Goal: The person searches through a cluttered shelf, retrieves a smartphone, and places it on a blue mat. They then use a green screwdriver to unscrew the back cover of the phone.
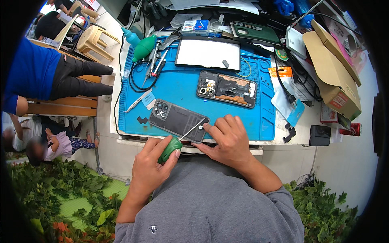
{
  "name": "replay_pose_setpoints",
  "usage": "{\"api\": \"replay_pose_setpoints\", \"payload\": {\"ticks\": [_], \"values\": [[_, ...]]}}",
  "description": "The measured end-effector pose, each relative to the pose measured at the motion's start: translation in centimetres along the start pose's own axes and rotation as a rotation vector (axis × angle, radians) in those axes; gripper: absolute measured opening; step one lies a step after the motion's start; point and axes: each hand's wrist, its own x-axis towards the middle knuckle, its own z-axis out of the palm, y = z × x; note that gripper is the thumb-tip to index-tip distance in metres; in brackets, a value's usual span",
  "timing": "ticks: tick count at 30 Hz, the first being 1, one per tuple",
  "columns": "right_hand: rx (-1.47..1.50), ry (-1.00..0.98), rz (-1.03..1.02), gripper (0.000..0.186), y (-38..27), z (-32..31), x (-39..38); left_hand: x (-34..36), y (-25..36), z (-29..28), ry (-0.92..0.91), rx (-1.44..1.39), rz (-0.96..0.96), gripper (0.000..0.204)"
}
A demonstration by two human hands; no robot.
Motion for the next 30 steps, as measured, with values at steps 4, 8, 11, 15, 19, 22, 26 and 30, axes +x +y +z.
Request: {"api": "replay_pose_setpoints", "payload": {"ticks": [4,8,11,15,19,22,26,30], "values": [[-0.006,0.001,-0.002,0.056,0.0,0.0,0.0,0.1,0.0,0.2,0.015,-0.001,-0.002,0.040],[-0.006,-0.005,-0.002,0.056,0.0,-0.1,0.0,0.2,0.1,0.1,0.018,-0.011,-0.023,0.040],[-0.008,-0.002,-0.005,0.057,0.0,-0.1,0.1,0.0,-0.3,0.2,0.036,0.006,0.006,0.040],[0.022,-0.002,0.016,0.056,-0.3,-0.4,0.3,-0.2,-0.1,-0.2,0.060,-0.006,-0.044,0.040],[0.122,0.005,0.043,0.049,-0.2,-0.5,0.2,-0.3,-0.6,-1.3,0.082,-0.073,-0.065,0.040],[0.121,0.061,0.061,0.041,-0.2,-0.4,0.5,-0.3,-0.8,-2.6,0.057,-0.090,-0.029,0.043],[0.208,-0.081,-0.014,0.035,-1.5,-3.2,1.7,-0.4,-1.8,-4.4,-0.079,-0.070,0.155,0.047],[0.291,-0.521,-0.174,0.046,-1.0,-4.9,0.2,-0.7,-2.3,-5.7,-0.236,-0.116,0.196,0.049]]}}
